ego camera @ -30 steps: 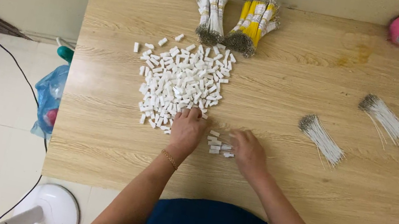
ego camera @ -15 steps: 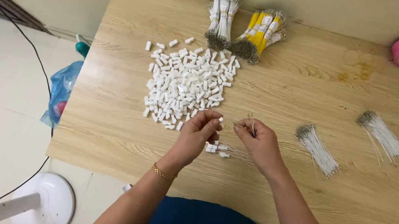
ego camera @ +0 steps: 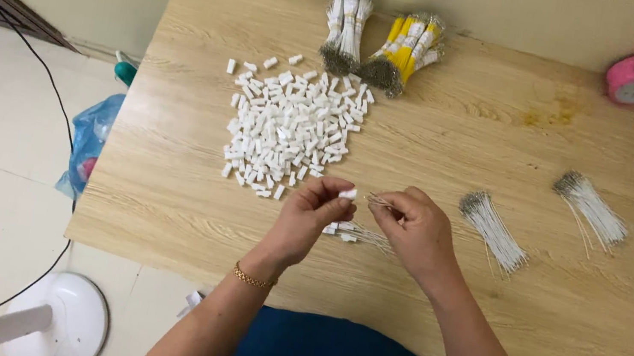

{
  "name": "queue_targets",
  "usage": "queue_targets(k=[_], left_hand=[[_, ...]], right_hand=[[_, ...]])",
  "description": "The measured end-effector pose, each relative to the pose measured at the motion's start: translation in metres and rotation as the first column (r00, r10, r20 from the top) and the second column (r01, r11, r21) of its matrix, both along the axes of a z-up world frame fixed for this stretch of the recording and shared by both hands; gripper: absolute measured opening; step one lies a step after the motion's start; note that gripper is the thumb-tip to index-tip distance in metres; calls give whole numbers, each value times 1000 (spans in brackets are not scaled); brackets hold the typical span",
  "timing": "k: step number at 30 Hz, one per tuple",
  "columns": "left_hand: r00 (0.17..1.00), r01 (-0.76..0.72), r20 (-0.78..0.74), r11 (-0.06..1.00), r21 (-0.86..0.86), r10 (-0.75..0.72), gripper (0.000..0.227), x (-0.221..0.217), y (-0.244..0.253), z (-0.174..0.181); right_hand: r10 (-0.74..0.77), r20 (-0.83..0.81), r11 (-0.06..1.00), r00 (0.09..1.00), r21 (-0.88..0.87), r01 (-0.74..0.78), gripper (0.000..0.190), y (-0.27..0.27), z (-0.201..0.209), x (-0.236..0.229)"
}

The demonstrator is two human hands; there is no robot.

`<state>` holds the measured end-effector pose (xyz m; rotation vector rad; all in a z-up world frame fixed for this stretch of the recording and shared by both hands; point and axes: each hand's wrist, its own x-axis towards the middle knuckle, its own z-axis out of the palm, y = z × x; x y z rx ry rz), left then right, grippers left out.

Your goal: Manually assembling small white plastic insulators onto metal wire pins.

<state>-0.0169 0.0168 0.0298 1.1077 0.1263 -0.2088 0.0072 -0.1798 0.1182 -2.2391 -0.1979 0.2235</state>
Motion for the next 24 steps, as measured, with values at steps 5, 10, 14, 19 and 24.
queue_targets(k=[5,10,14,19,24], left_hand=[[999,48,-3,999,23,-48,19,0,6,17],[994,100,42,995,-18,-99,17,1,11,10],[991,129,25,992,-13,-128,18,5,14,20],[990,142,13,987,-77,-141,18,11,16,3],[989,86,-87,944,-320,-120,20,14,21,9]], right_hand=[[30,70,996,997,-83,-25,18,0,4,-2],[30,80,990,996,-141,-19,19,3,10,-6],[47,159,977,986,-211,-12,17,7,12,-4],[59,117,976,991,-217,-32,16,12,9,-2],[105,194,994,975,-64,-94,21,10,-3,0]])
